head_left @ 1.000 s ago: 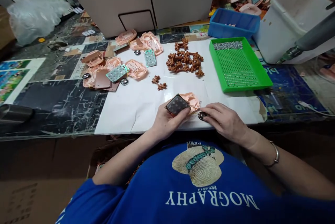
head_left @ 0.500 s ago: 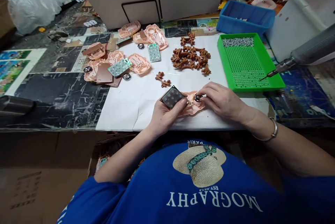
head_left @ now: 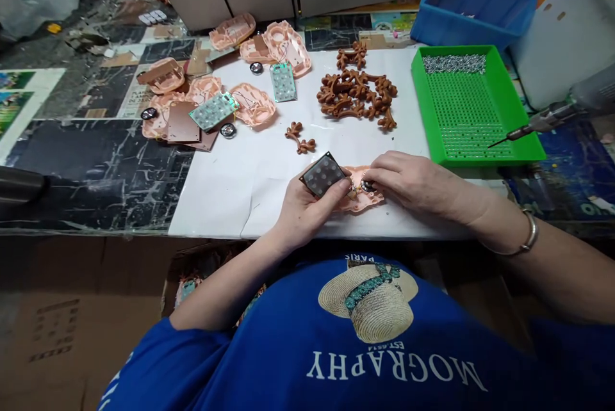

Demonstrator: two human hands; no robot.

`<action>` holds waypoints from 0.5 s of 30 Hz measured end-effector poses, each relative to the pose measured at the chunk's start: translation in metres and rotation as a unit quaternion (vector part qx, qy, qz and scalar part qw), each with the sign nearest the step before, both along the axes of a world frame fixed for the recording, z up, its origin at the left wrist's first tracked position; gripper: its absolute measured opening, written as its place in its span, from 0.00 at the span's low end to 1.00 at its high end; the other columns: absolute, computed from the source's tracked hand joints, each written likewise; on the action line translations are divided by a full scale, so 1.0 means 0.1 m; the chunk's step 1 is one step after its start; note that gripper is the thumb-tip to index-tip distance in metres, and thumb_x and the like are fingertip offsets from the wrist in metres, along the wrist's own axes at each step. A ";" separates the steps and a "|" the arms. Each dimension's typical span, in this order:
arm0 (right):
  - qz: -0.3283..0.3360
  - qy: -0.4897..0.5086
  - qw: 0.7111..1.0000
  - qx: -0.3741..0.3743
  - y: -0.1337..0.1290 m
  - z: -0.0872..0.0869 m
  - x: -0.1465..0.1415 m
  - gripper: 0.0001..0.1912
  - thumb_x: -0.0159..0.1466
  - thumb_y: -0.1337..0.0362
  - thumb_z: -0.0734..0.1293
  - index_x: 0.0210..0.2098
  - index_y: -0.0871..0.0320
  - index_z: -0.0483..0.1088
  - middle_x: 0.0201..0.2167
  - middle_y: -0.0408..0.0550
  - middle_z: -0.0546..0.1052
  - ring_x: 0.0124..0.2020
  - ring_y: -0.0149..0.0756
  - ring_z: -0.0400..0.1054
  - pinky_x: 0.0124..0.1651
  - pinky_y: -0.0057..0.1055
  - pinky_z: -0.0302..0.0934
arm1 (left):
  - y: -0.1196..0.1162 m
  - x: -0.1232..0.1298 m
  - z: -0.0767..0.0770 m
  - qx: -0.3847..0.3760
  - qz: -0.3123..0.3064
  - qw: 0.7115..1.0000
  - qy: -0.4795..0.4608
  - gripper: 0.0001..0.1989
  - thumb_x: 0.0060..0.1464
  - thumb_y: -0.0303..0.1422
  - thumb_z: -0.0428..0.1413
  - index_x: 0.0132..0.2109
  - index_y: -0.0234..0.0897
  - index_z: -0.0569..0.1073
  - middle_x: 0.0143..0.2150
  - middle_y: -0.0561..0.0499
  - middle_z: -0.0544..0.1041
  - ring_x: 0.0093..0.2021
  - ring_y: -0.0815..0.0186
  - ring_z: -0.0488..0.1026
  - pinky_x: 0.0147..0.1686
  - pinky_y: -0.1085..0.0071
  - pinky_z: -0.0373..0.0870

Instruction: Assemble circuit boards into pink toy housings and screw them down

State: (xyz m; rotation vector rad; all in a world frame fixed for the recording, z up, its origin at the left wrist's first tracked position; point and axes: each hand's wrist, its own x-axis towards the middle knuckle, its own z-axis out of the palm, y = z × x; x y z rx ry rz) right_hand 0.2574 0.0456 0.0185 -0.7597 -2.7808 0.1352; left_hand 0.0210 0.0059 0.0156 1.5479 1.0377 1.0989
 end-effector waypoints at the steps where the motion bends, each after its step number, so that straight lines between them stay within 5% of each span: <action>1: 0.016 -0.010 1.000 0.013 0.01 0.00 0.00 0.17 0.75 0.67 0.52 0.45 0.61 0.72 0.37 0.54 0.74 0.39 0.42 0.68 0.41 0.39 0.68 | 0.00 0.00 0.00 0.005 -0.001 1.000 0.002 0.12 0.62 0.39 0.58 0.43 0.35 0.79 0.37 0.51 0.81 0.37 0.69 0.77 0.41 0.73 0.75; 6: 0.026 -0.025 0.999 0.034 0.02 0.01 -0.01 0.20 0.75 0.67 0.50 0.46 0.60 0.73 0.37 0.53 0.74 0.38 0.39 0.68 0.42 0.38 0.68 | 0.00 0.00 0.00 0.012 0.002 1.000 0.007 0.11 0.63 0.39 0.58 0.43 0.35 0.79 0.38 0.51 0.81 0.39 0.68 0.77 0.42 0.72 0.75; 15: 0.029 0.046 0.994 -0.094 0.15 0.09 -0.02 0.17 0.75 0.60 0.56 0.38 0.55 0.73 0.30 0.45 0.72 0.31 0.32 0.67 0.33 0.31 0.62 | 0.00 0.00 -0.01 0.000 -0.001 1.000 0.016 0.11 0.63 0.38 0.57 0.41 0.35 0.79 0.37 0.50 0.80 0.37 0.68 0.76 0.40 0.72 0.74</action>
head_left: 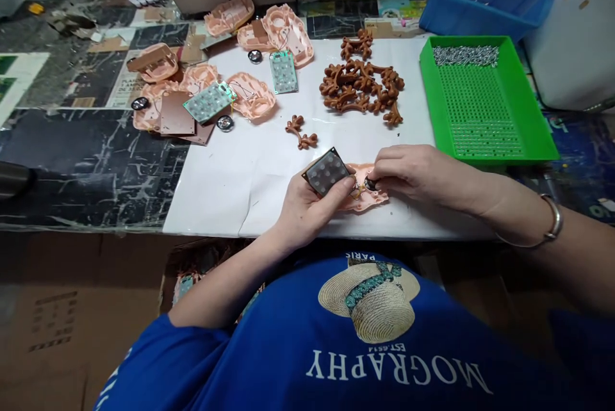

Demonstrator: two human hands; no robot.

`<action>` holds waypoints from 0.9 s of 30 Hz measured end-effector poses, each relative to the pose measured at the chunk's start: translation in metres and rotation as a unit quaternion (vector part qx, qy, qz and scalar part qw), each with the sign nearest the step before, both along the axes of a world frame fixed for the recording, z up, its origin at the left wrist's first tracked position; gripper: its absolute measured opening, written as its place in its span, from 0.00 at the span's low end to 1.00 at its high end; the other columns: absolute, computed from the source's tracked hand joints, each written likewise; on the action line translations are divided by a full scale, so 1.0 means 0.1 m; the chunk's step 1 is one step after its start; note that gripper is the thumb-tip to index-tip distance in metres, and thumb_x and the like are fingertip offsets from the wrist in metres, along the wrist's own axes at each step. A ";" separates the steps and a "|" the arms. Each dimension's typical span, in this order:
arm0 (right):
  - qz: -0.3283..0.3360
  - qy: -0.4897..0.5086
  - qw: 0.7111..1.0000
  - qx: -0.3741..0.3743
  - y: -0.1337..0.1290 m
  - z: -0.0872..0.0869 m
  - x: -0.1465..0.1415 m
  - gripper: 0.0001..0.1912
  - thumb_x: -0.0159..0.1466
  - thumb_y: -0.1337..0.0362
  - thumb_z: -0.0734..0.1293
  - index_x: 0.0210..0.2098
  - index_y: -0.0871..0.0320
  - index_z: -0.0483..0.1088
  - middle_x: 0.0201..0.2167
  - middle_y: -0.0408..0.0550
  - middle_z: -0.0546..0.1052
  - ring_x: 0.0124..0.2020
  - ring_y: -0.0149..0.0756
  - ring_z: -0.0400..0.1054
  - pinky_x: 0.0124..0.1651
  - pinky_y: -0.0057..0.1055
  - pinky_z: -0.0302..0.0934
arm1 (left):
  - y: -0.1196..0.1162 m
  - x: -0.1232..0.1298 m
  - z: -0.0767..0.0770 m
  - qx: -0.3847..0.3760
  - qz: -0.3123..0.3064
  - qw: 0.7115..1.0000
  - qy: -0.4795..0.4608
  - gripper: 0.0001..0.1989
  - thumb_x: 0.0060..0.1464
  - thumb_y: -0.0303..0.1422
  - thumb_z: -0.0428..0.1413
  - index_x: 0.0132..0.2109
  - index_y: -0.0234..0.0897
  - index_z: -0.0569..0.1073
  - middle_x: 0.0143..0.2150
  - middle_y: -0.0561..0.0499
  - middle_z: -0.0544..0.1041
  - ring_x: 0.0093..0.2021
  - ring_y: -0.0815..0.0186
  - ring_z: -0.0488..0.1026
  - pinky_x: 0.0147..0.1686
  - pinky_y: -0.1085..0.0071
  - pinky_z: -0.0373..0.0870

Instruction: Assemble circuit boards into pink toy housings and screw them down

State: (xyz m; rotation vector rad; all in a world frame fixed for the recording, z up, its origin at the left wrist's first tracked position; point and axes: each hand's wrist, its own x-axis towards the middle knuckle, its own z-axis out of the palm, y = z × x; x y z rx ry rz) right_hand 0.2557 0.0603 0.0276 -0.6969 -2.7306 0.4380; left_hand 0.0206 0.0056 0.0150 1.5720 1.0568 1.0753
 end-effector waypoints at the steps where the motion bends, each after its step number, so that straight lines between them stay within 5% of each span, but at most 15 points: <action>1: -0.002 -0.004 1.000 0.011 0.00 0.02 -0.03 0.17 0.75 0.61 0.55 0.36 0.55 0.73 0.28 0.44 0.71 0.29 0.32 0.66 0.31 0.31 0.60 | 0.00 0.00 0.00 0.004 0.002 1.000 0.002 0.11 0.63 0.38 0.57 0.41 0.35 0.79 0.37 0.50 0.81 0.38 0.67 0.76 0.40 0.72 0.74; 12: -0.016 -0.037 0.998 0.041 -0.08 0.07 -0.09 0.11 0.72 0.66 0.60 0.39 0.56 0.74 0.27 0.45 0.72 0.26 0.33 0.66 0.29 0.31 0.58 | 0.04 0.01 0.05 -0.020 -0.031 0.999 -0.018 0.13 0.62 0.40 0.57 0.45 0.35 0.78 0.39 0.50 0.81 0.38 0.68 0.77 0.42 0.72 0.74; 16: -0.116 0.064 0.991 -0.031 -0.17 0.17 -0.12 0.10 0.72 0.64 0.63 0.45 0.58 0.75 0.36 0.49 0.78 0.34 0.35 0.72 0.36 0.33 0.65 | 0.09 -0.01 0.04 0.017 -0.042 0.999 0.011 0.17 0.61 0.39 0.59 0.53 0.34 0.74 0.40 0.49 0.79 0.38 0.67 0.75 0.41 0.71 0.73; 20: -0.185 0.228 0.939 -0.179 -0.26 0.25 -0.30 0.11 0.65 0.61 0.70 0.46 0.58 0.74 0.42 0.48 0.77 0.34 0.33 0.71 0.38 0.32 0.68 | 0.15 0.02 0.01 0.060 -0.065 0.994 0.060 0.36 0.60 0.36 0.59 0.70 0.39 0.56 0.39 0.51 0.77 0.33 0.66 0.74 0.38 0.68 0.73; 24: -0.211 0.322 0.878 -0.283 -0.26 0.22 -0.36 0.06 0.62 0.64 0.72 0.34 0.58 0.70 0.30 0.42 0.74 0.29 0.30 0.68 0.33 0.29 0.66 | 0.18 0.06 -0.03 0.097 -0.091 0.988 0.074 0.44 0.59 0.37 0.60 0.74 0.45 0.44 0.41 0.50 0.76 0.33 0.65 0.73 0.37 0.66 0.73; 27: -0.239 0.410 0.817 -0.327 -0.24 0.13 -0.29 0.11 0.62 0.61 0.73 0.35 0.56 0.67 0.25 0.38 0.72 0.24 0.28 0.67 0.28 0.27 0.65 | 0.19 0.07 -0.06 0.089 -0.093 0.989 0.073 0.47 0.56 0.38 0.64 0.73 0.46 0.44 0.42 0.50 0.75 0.33 0.67 0.73 0.34 0.68 0.73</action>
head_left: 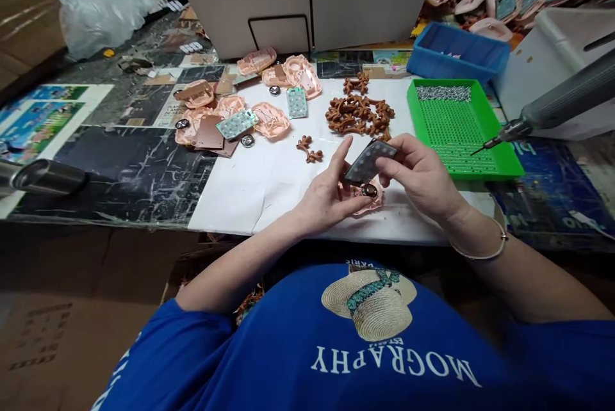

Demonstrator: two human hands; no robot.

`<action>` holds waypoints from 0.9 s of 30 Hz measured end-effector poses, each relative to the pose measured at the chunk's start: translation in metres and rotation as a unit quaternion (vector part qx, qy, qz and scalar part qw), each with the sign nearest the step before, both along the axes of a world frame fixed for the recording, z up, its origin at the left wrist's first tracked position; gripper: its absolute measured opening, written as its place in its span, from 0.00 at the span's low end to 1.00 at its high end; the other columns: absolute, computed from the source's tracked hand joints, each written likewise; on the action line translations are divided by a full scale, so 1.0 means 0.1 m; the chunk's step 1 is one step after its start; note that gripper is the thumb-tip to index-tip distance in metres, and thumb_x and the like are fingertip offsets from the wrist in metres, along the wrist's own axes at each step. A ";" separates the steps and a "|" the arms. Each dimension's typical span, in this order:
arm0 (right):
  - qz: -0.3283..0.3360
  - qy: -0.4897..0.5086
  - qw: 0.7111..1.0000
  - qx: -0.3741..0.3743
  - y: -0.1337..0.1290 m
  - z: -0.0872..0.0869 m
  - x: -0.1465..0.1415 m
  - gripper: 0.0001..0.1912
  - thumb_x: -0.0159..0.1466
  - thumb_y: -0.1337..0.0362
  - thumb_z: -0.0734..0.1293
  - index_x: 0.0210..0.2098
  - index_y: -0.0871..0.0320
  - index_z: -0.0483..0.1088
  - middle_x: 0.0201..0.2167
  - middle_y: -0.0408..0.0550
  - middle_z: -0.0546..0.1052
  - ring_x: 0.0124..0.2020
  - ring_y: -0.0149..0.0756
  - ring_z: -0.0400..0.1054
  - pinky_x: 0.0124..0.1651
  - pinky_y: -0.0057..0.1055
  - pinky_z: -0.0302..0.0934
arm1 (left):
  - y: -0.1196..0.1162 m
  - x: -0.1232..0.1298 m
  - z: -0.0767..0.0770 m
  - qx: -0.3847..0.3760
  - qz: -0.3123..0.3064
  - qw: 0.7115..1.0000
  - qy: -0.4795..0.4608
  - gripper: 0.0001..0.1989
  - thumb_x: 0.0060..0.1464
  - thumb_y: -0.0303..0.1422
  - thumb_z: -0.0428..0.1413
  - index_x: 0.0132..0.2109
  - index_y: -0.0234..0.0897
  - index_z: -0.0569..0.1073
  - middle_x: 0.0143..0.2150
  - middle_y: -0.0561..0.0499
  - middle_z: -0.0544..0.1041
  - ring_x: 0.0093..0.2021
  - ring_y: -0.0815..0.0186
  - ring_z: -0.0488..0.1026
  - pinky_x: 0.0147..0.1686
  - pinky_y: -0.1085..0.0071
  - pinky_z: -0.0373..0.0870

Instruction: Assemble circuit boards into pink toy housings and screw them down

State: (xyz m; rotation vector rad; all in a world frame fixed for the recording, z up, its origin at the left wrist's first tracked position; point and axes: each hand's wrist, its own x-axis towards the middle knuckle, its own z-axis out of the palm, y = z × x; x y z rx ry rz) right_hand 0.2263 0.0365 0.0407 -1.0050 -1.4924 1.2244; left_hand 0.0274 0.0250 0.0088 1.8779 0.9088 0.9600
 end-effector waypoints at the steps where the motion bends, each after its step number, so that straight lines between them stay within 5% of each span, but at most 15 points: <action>1: -0.016 0.028 0.999 -0.007 0.01 -0.04 0.03 0.12 0.62 0.59 0.74 0.36 0.55 0.67 0.25 0.38 0.72 0.23 0.27 0.68 0.27 0.26 0.65 | 0.00 0.00 0.00 -0.006 0.001 1.000 0.008 0.46 0.56 0.38 0.64 0.72 0.44 0.47 0.42 0.50 0.75 0.32 0.68 0.72 0.33 0.69 0.72; 6: -0.075 0.094 0.993 0.010 -0.06 -0.22 0.11 0.17 0.61 0.54 0.75 0.37 0.54 0.66 0.27 0.38 0.75 0.23 0.27 0.70 0.27 0.25 0.68 | 0.02 0.07 0.06 0.009 0.026 0.997 0.066 0.20 0.56 0.35 0.63 0.53 0.34 0.70 0.36 0.53 0.73 0.29 0.73 0.67 0.30 0.74 0.66; 9: -0.089 0.089 0.992 0.032 -0.16 -0.25 0.09 0.18 0.62 0.52 0.75 0.38 0.53 0.64 0.27 0.38 0.75 0.22 0.29 0.71 0.26 0.27 0.69 | 0.05 0.12 0.09 0.059 0.040 0.992 0.105 0.05 0.56 0.30 0.61 0.37 0.33 0.74 0.32 0.54 0.71 0.28 0.74 0.65 0.28 0.76 0.63; 15: -0.121 0.086 0.989 0.024 -0.24 -0.27 0.18 0.19 0.62 0.52 0.74 0.39 0.52 0.63 0.29 0.40 0.77 0.20 0.31 0.73 0.24 0.31 0.73 | 0.07 0.10 -0.06 0.159 0.029 0.978 0.131 0.06 0.61 0.29 0.58 0.36 0.34 0.78 0.31 0.52 0.74 0.30 0.73 0.70 0.30 0.77 0.65; 20: -0.110 0.039 0.993 -0.035 -0.19 -0.30 0.31 0.23 0.59 0.48 0.75 0.41 0.53 0.63 0.23 0.38 0.75 0.19 0.32 0.73 0.24 0.28 0.72 | 0.00 0.08 -0.09 0.311 0.000 0.923 0.228 0.14 0.67 0.30 0.51 0.36 0.32 0.78 0.32 0.47 0.74 0.32 0.68 0.69 0.31 0.72 0.67; 24: -0.098 0.016 0.994 -0.044 -0.17 -0.32 0.35 0.22 0.61 0.47 0.74 0.42 0.52 0.63 0.21 0.37 0.74 0.19 0.31 0.72 0.24 0.28 0.71 | -0.05 0.07 0.00 0.311 -0.043 0.917 0.245 0.13 0.67 0.31 0.50 0.40 0.31 0.77 0.37 0.44 0.75 0.35 0.66 0.69 0.35 0.70 0.69; 27: -0.086 0.009 0.996 -0.038 -0.18 -0.32 0.36 0.21 0.61 0.48 0.74 0.42 0.52 0.63 0.21 0.37 0.74 0.20 0.32 0.72 0.24 0.29 0.71 | -0.05 0.07 -0.01 0.299 -0.027 0.927 0.227 0.14 0.67 0.32 0.51 0.34 0.32 0.77 0.36 0.45 0.75 0.35 0.66 0.69 0.36 0.69 0.69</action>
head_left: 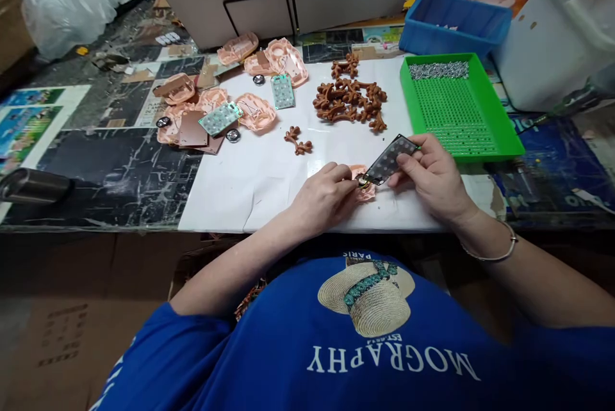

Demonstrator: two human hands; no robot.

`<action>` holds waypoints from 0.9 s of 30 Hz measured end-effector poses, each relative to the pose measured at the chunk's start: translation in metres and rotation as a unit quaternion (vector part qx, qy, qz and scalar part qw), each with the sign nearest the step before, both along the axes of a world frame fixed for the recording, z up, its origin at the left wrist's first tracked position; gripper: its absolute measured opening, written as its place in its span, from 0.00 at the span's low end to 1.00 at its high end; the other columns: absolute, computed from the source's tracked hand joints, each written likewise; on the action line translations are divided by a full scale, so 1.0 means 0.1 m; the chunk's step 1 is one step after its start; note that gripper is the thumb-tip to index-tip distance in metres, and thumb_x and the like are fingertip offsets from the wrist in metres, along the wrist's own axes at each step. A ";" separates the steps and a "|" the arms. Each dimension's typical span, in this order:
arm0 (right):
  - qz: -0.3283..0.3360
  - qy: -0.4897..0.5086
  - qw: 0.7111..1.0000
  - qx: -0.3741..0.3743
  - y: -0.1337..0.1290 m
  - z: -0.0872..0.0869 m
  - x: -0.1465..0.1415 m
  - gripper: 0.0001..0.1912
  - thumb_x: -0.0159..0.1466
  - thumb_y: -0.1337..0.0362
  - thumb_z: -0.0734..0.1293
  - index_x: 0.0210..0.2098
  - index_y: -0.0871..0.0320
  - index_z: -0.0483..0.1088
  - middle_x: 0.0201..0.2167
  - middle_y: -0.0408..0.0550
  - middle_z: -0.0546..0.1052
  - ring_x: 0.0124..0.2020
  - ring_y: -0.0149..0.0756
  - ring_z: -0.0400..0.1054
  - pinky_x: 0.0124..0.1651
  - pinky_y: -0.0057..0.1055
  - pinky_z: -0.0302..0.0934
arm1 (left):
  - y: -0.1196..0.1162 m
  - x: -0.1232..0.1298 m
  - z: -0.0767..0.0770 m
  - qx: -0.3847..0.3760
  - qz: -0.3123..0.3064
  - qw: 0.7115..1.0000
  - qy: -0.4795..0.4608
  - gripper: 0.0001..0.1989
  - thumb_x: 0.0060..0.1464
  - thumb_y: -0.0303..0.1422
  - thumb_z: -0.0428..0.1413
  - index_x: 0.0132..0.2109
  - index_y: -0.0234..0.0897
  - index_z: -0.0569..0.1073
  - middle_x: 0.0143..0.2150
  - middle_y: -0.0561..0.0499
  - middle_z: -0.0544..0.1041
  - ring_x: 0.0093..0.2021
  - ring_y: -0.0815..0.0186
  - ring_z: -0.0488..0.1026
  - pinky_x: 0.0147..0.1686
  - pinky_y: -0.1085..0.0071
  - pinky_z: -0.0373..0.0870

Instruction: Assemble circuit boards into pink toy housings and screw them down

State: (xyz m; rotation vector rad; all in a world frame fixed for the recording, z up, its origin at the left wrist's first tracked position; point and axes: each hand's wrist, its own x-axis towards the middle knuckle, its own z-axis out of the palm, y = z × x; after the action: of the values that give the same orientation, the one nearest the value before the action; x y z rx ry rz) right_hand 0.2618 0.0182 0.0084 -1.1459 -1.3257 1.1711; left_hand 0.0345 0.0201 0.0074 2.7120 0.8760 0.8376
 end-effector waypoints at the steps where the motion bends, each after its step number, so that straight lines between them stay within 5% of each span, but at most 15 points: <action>1: 0.001 -0.002 1.000 0.004 0.00 0.00 0.00 0.21 0.62 0.48 0.74 0.42 0.52 0.63 0.22 0.37 0.74 0.20 0.32 0.72 0.25 0.29 0.71 | 0.00 0.01 -0.02 -0.001 0.009 1.000 -0.014 0.15 0.66 0.32 0.51 0.33 0.33 0.76 0.35 0.45 0.75 0.34 0.66 0.68 0.35 0.69 0.69; 8: -0.011 -0.034 0.998 0.051 0.00 0.00 0.00 0.18 0.64 0.51 0.72 0.43 0.52 0.63 0.26 0.39 0.75 0.21 0.31 0.71 0.25 0.29 0.72 | 0.01 0.05 -0.08 -0.050 0.042 0.995 -0.074 0.09 0.63 0.32 0.57 0.34 0.34 0.76 0.32 0.49 0.76 0.33 0.69 0.69 0.33 0.71 0.67; 18: -0.009 -0.048 0.997 0.059 0.03 0.05 0.01 0.15 0.64 0.54 0.73 0.43 0.51 0.66 0.29 0.41 0.76 0.22 0.32 0.71 0.25 0.31 0.70 | -0.01 0.07 -0.02 0.007 0.053 0.998 0.037 0.12 0.65 0.32 0.52 0.34 0.34 0.75 0.34 0.47 0.75 0.33 0.65 0.67 0.31 0.69 0.65; 27: 0.083 -0.057 0.993 0.062 0.09 0.13 0.08 0.11 0.61 0.60 0.74 0.40 0.53 0.71 0.30 0.42 0.75 0.24 0.32 0.70 0.27 0.32 0.70 | 0.01 0.08 -0.05 -0.052 0.058 0.997 0.004 0.10 0.63 0.29 0.53 0.34 0.34 0.75 0.36 0.47 0.76 0.36 0.65 0.69 0.35 0.68 0.67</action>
State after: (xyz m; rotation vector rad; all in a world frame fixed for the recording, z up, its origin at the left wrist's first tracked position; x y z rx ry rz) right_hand 0.2696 0.0273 0.0214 -1.0409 -1.5852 1.1370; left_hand 0.0428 0.0209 0.0027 2.5986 1.0564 0.7803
